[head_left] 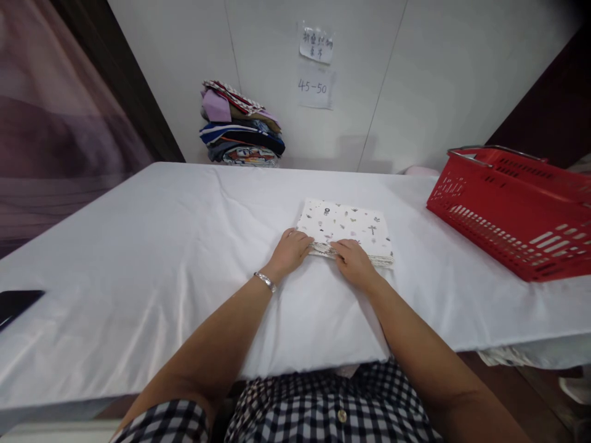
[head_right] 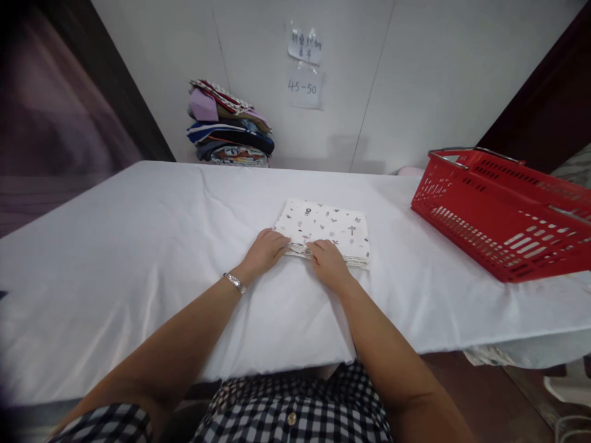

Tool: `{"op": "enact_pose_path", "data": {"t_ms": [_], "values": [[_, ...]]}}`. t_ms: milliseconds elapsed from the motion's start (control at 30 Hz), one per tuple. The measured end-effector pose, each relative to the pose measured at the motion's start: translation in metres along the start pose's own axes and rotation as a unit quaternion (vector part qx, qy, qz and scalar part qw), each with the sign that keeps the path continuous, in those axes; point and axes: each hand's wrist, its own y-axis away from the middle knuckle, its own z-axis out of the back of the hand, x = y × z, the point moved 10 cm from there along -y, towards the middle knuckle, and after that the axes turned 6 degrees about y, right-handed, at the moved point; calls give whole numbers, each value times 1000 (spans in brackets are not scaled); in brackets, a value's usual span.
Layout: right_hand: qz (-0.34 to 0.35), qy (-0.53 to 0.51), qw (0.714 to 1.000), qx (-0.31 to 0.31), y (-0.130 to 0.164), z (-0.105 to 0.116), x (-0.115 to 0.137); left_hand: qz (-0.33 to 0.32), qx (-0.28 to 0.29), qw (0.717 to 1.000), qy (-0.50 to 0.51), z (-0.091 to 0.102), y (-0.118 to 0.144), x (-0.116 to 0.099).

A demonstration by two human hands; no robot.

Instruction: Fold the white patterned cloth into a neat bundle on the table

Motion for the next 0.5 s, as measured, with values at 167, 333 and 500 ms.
{"op": "enact_pose_path", "data": {"t_ms": [167,333,500], "values": [[-12,38,999,-4,-2,-5,-1,-12,-10,1000,5,3,1,-3],[-13,34,999,-21,-2,-4,-4,-20,-5,1000,7,5,2,-7],[1,22,999,-46,0,3,1,-19,-24,1000,-2,8,1,-6]]}}
